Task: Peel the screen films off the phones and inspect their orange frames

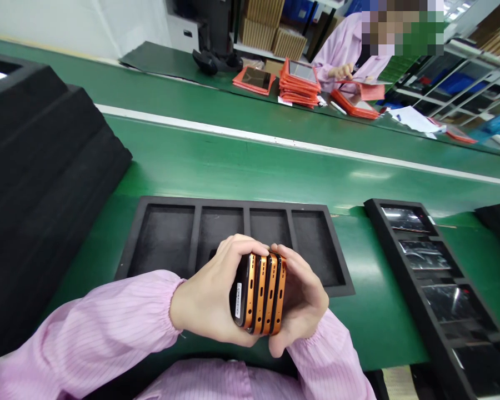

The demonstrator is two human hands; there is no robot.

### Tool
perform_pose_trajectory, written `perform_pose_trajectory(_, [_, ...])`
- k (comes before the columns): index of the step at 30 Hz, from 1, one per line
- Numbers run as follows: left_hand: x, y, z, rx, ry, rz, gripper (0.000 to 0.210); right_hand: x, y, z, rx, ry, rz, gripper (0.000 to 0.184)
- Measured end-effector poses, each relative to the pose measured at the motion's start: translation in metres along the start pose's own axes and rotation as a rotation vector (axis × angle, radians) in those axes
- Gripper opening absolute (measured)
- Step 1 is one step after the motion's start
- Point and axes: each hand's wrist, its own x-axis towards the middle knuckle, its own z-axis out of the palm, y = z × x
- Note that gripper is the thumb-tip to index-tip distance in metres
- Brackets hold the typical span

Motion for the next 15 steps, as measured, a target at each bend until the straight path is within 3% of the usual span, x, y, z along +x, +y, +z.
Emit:
perform_pose_trajectory(3, [-0.005,-0.005,0.002,-0.022,0.035,0.002,0.099,0.004,-0.003,0.002,0.069,-0.053,0.049,0.125])
perform_pose_trajectory(10, [-0.014,-0.025,0.009,-0.045,0.132,0.12,0.11,0.023,-0.017,0.006,0.188,-0.093,0.127,0.095])
perform_pose_trajectory(15, [-0.006,-0.03,0.003,0.068,0.084,0.438,0.118,0.021,-0.02,0.003,0.138,-0.095,0.004,0.103])
